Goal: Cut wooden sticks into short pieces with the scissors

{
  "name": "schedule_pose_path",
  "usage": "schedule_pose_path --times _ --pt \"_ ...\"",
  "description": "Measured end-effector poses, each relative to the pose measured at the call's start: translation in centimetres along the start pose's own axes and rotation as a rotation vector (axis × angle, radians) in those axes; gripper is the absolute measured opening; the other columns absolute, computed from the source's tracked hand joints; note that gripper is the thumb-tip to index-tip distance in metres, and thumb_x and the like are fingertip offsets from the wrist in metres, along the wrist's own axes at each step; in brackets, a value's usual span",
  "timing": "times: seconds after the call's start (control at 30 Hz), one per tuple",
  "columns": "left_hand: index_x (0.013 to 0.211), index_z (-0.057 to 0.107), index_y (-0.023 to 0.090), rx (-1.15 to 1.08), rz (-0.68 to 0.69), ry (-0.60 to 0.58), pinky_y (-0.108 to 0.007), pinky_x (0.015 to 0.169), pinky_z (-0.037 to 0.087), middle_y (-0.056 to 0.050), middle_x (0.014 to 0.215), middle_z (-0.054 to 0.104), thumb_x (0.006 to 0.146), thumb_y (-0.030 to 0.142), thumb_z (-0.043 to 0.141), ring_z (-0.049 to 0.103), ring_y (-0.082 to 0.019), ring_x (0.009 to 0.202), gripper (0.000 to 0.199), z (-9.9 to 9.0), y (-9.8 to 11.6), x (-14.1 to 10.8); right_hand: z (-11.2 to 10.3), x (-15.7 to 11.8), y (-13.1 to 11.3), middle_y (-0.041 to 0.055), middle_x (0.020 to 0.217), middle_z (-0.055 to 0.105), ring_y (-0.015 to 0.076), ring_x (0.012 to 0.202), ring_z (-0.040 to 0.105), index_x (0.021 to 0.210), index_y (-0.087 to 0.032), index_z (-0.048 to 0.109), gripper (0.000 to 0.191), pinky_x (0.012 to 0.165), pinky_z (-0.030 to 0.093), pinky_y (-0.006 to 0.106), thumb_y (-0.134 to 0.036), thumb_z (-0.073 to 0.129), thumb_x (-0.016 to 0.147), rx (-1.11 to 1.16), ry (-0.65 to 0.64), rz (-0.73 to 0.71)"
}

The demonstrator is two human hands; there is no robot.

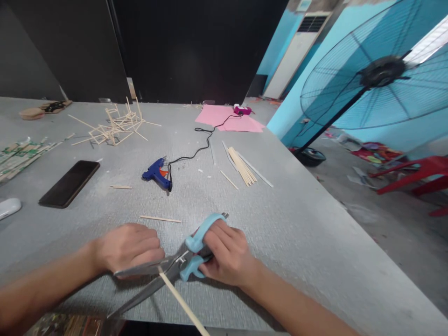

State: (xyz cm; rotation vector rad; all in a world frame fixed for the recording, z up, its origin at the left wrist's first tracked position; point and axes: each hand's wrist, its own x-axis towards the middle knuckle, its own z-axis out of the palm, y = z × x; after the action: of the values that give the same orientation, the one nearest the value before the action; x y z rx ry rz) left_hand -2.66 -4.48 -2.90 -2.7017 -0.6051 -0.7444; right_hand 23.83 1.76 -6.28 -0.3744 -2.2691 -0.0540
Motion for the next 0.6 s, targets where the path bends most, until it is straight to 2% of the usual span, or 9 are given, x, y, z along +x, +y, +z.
schedule_pose_path --times 0.23,0.43,0.6 --pt "0.088 0.054 0.019 -0.113 -0.075 -0.037 -0.032 0.046 0.032 0.002 0.063 0.053 0.105 0.016 0.033 0.049 -0.015 0.052 0.027 0.3 0.2 0.0 -0.6 0.5 -0.2 0.0028 0.068 0.061 0.0176 0.059 0.055 0.087 -0.021 0.055 0.005 0.050 0.034 0.032 -0.017 0.054 0.088 -0.093 0.062 -0.026" --pt "0.098 0.057 0.015 -0.140 -0.043 0.051 -0.033 0.048 0.033 0.002 0.064 0.054 0.108 0.016 0.029 0.048 -0.015 0.053 0.029 -0.2 -0.2 0.4 -0.4 0.9 0.0 0.0030 0.073 0.068 0.0173 0.064 0.062 0.095 -0.017 0.061 0.014 0.052 0.042 0.029 -0.010 0.059 0.084 -0.087 0.101 -0.053" --pt "0.096 0.059 0.014 -0.132 -0.019 0.034 -0.033 0.048 0.034 0.001 0.063 0.053 0.107 0.012 0.028 0.047 -0.016 0.054 0.033 -0.7 -0.4 0.8 -0.5 1.2 -0.1 0.0037 0.073 0.070 0.0181 0.066 0.064 0.096 -0.017 0.062 0.017 0.055 0.048 0.030 -0.008 0.065 0.081 -0.073 0.127 -0.053"
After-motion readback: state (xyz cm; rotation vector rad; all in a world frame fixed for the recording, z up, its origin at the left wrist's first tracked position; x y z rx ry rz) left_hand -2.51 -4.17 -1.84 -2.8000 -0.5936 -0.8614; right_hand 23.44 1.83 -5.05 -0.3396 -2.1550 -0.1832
